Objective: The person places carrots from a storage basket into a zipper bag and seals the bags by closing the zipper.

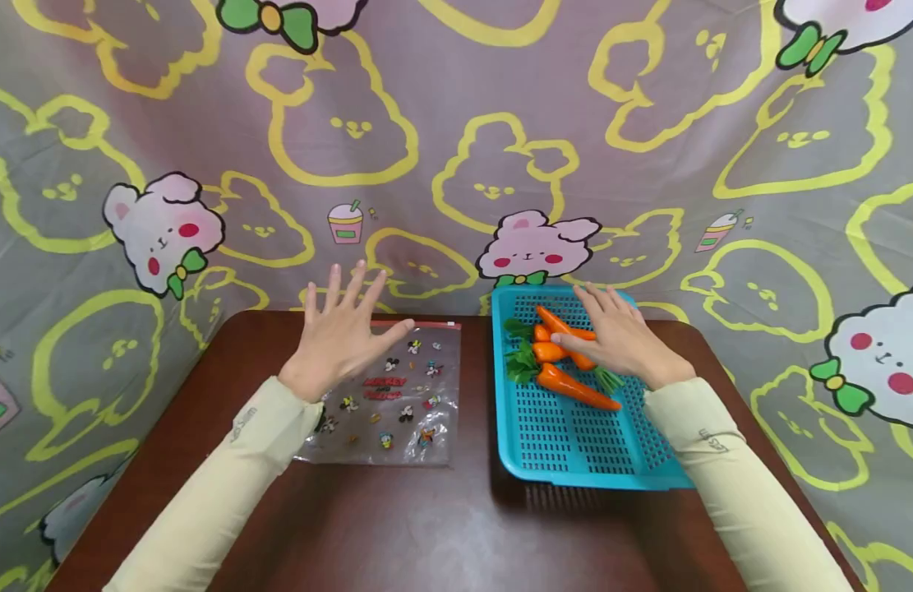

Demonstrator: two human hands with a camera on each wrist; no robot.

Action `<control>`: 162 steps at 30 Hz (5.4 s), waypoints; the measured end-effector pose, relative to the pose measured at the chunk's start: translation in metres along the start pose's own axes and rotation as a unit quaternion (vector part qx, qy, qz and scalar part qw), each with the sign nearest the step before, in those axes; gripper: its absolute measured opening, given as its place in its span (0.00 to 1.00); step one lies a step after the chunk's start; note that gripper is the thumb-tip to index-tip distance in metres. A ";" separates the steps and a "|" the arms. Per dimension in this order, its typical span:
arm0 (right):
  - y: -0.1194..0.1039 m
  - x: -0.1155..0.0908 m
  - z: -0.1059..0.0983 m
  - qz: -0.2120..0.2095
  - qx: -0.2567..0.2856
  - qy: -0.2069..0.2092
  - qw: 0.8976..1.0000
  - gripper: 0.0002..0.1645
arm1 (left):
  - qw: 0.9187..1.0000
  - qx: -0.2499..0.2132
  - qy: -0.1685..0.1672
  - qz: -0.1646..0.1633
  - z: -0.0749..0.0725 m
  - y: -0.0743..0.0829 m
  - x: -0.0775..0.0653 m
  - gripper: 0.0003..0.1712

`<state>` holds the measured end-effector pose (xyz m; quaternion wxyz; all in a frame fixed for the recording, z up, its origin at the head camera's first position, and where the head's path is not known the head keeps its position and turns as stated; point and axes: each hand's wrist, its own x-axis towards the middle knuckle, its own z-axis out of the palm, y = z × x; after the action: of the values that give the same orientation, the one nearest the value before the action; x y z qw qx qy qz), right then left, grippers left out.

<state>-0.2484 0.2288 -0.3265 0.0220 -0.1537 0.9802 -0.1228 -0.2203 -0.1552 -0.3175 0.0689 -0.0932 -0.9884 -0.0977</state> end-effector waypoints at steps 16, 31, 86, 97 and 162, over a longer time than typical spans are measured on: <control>-0.013 -0.005 -0.008 -0.041 0.041 0.055 0.997 0.52 | 0.999 -0.009 0.049 0.020 -0.007 0.008 -0.002 0.48; -0.042 -0.045 0.021 -0.099 0.132 0.142 0.976 0.31 | 0.996 -0.023 0.076 0.029 0.000 0.018 -0.037 0.49; -0.117 -0.075 0.109 -0.039 0.158 0.027 0.986 0.37 | 0.981 -0.172 -0.021 -0.087 0.129 -0.040 -0.068 0.40; -0.115 -0.072 0.111 -0.038 0.150 0.014 0.988 0.37 | 0.973 -0.165 -0.054 -0.153 0.135 -0.056 -0.070 0.42; -0.110 -0.073 0.110 -0.033 0.159 -0.027 0.986 0.40 | 0.948 -0.171 -0.041 -0.265 0.130 -0.076 -0.079 0.33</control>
<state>-0.1370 0.1240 -0.4055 0.0682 -0.1835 0.9418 -0.2734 -0.1740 -0.2155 -0.4696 -0.0173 0.1579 -0.9479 -0.2760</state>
